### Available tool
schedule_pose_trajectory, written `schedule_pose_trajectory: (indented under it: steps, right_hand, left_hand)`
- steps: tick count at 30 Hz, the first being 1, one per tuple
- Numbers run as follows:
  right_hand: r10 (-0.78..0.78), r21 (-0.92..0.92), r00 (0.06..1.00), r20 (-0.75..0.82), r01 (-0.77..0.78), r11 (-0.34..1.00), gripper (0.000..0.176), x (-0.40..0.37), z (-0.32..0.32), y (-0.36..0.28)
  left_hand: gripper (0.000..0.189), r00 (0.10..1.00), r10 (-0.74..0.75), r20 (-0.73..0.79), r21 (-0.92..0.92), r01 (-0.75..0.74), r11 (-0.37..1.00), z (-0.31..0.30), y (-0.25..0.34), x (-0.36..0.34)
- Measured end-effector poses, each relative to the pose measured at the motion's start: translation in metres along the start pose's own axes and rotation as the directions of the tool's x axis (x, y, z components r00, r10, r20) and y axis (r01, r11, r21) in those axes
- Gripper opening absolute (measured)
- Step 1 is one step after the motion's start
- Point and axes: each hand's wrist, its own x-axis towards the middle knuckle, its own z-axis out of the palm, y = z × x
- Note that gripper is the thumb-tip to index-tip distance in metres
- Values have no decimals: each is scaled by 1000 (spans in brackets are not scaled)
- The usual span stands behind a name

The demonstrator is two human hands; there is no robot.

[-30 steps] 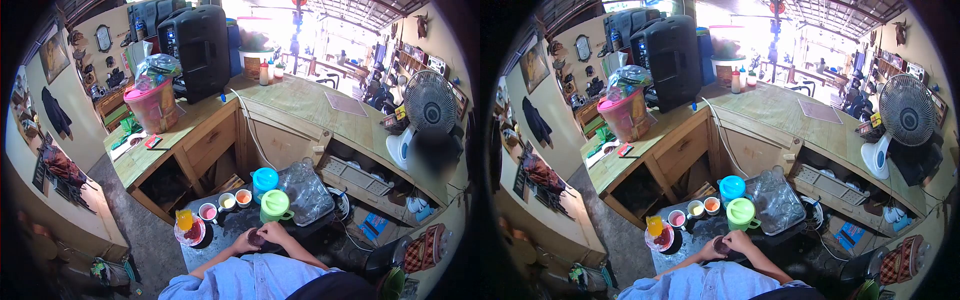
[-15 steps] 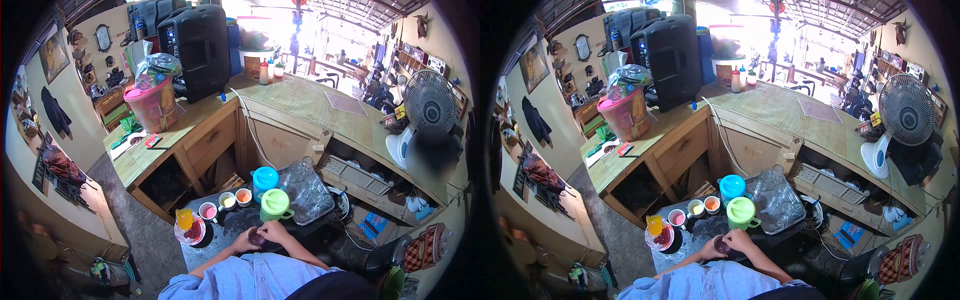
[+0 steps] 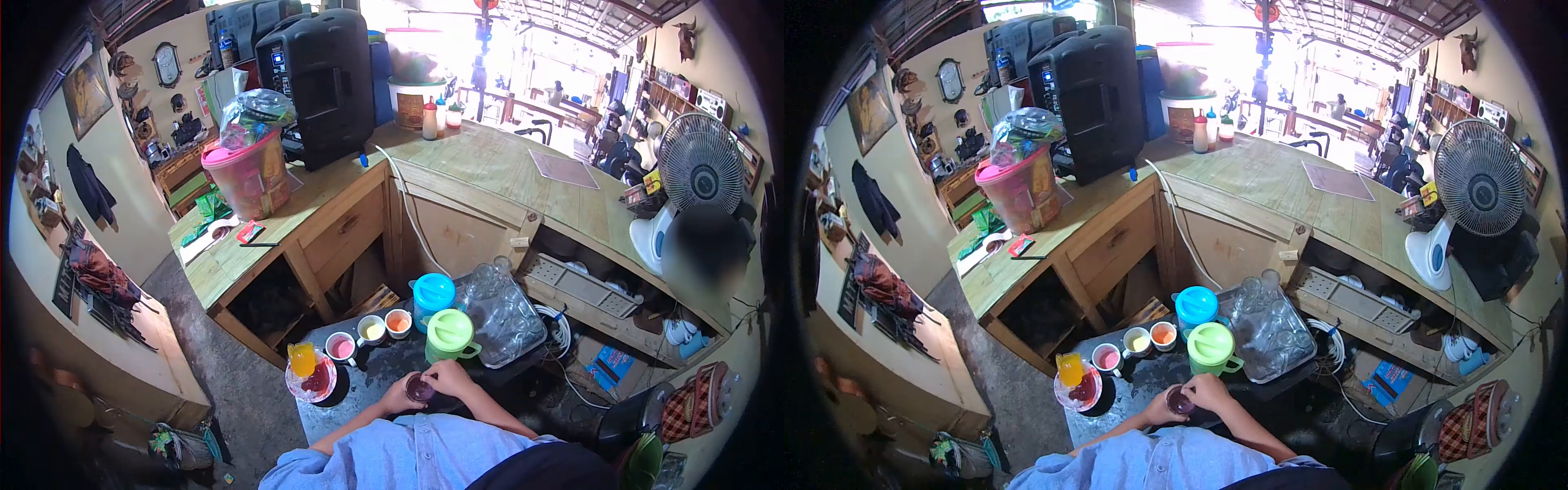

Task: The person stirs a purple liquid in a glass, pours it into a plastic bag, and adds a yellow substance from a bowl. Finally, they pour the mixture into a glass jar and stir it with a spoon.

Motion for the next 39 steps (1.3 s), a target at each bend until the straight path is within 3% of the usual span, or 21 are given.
schedule_pose_trajectory:
  steps: [3,5,6,8,9,11,14,18,20,21,23,24,26,30,32,33,35,39]
  right_hand:
    - [37,71,994,100,-44,997,17,3,-1,-2]
    - [-3,159,997,-80,16,987,18,4,1,-3]
    - [-3,159,997,-79,16,987,18,4,1,-2]
    - [57,-31,993,102,-54,998,18,3,2,0]
    - [57,-31,993,101,-54,998,18,2,3,-1]
    - [-27,160,997,-70,38,986,19,4,6,-4]
    - [-36,1,999,-21,36,999,19,3,5,-3]
    - [-16,26,997,78,14,1000,19,4,4,-1]
    - [-33,143,994,-102,47,989,20,5,6,0]
    - [-35,142,994,-100,49,989,20,5,6,2]
    - [28,-1,996,87,-28,1000,21,3,6,6]
    - [29,0,996,86,-29,1000,21,3,4,2]
    - [17,194,998,-63,-4,981,21,5,2,-6]
    - [-43,37,998,-47,45,998,21,3,4,2]
    - [22,16,992,126,-24,1000,20,3,0,-4]
    - [20,15,992,125,-22,1000,20,4,2,-5]
    - [-6,183,995,-104,25,983,19,4,4,-6]
    - [-17,-2,1000,21,17,1000,19,2,3,-3]
  left_hand:
    - [88,1000,16,14,25,-16,1000,-2,2,1]
    - [88,999,28,16,8,-28,1000,-2,5,1]
    - [88,999,28,15,7,-28,1000,-2,2,1]
    - [87,1000,-11,7,10,11,1000,-1,-4,1]
    - [87,1000,-11,8,11,11,1000,-1,-2,1]
    - [87,999,39,27,-33,-38,999,-2,2,3]
    - [86,999,-19,39,-82,22,996,-2,11,1]
    - [86,999,-19,32,-25,20,999,-4,14,1]
    - [85,1000,11,24,3,-11,1000,-3,9,1]
    - [85,1000,12,21,2,-12,1000,-4,10,2]
    - [85,999,-30,20,23,30,999,-3,12,0]
    - [85,999,-30,20,23,30,999,-2,9,1]
    - [85,999,46,17,-13,-45,999,-2,4,2]
    - [86,1000,1,12,22,-1,1000,-2,14,-1]
    - [87,1000,-28,7,88,27,996,-4,16,-1]
    - [87,1000,-27,6,89,26,996,-4,16,0]
    - [87,998,58,4,36,-58,998,-2,14,1]
    - [89,1000,-13,5,-17,13,1000,0,3,0]
